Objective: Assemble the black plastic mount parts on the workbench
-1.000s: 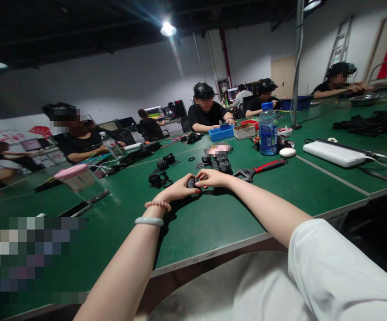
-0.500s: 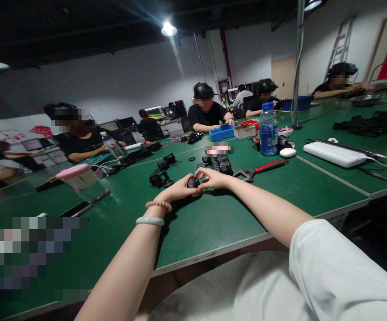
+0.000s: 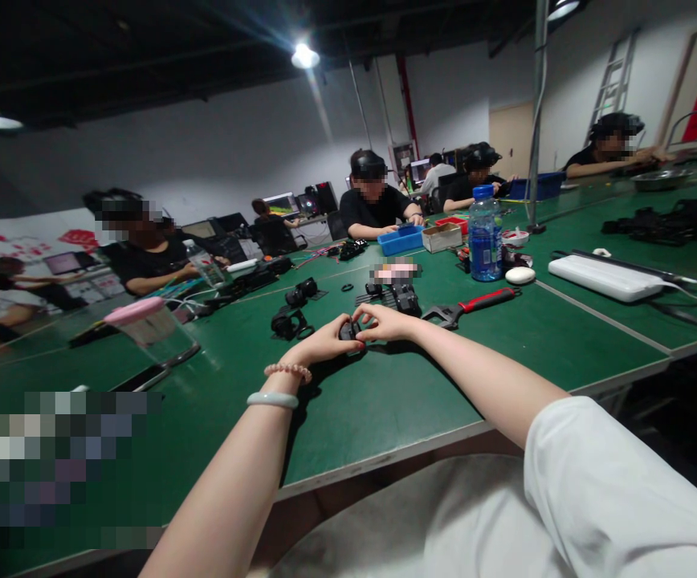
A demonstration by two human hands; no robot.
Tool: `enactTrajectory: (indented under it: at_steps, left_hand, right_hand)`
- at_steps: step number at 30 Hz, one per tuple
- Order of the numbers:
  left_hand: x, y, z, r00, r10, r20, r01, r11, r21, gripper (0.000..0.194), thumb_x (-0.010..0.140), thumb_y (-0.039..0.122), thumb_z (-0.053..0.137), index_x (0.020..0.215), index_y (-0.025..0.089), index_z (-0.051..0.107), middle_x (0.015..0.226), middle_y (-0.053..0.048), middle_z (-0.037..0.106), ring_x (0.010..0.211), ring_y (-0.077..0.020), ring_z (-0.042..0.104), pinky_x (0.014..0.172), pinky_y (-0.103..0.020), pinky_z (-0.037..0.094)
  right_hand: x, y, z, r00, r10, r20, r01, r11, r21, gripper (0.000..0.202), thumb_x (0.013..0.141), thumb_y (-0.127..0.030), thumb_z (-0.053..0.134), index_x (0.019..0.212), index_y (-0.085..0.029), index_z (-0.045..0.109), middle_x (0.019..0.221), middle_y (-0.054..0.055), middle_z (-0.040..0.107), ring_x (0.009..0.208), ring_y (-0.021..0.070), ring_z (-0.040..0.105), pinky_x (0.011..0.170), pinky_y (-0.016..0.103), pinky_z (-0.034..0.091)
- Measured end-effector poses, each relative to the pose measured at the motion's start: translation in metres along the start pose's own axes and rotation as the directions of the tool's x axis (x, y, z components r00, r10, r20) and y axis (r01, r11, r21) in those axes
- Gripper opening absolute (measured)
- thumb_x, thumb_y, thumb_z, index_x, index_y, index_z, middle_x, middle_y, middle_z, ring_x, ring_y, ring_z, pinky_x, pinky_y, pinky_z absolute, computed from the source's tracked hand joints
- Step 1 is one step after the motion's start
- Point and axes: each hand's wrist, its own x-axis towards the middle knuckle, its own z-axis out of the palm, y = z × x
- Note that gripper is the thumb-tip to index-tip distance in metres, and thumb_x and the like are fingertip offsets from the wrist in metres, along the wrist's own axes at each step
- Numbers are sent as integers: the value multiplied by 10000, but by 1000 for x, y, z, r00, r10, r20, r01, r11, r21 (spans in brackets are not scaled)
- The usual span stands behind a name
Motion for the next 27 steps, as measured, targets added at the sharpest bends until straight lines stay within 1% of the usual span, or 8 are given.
enactTrajectory:
  at_steps: [5, 9, 20, 27]
  left_hand:
    - [2, -2, -1, 1000, -12, 9, 12, 1000, 18, 488, 568, 455, 550, 931, 144, 450, 756, 10, 478, 654, -118, 437, 566, -212, 346]
    - [2, -4, -1, 1000, -18, 9, 18, 1000, 21, 514, 562, 457, 556, 957, 148, 441, 773, 9, 482, 669, -122, 445, 576, -213, 352]
    - [5, -6, 1, 1000, -17, 6, 17, 999, 36, 497, 556, 469, 561, 921, 152, 444, 765, 4, 486, 667, -124, 450, 565, -210, 349]
    - [4, -5, 0, 1000, -19, 21, 19, 1000, 15, 470, 559, 465, 558, 893, 152, 449, 752, 10, 484, 659, -121, 453, 557, -212, 351]
  right_hand:
    - [2, 3, 0, 999, 24, 29, -25, 999, 45, 383, 665, -299, 569, 1001, -178, 430, 912, 29, 463, 631, 73, 503, 569, 227, 445]
    - [2, 5, 1, 999, 32, 32, -34, 998, 55, 375, 673, -297, 562, 1004, -182, 427, 904, 25, 474, 608, 63, 505, 555, 215, 447]
    - [2, 3, 0, 997, 58, 47, -62, 994, 88, 332, 692, -281, 546, 987, -175, 437, 907, 34, 504, 612, 73, 527, 542, 212, 457]
    - [3, 1, 0, 997, 48, 52, -52, 996, 78, 295, 716, -304, 518, 964, -152, 467, 838, 35, 545, 619, 86, 535, 558, 219, 451]
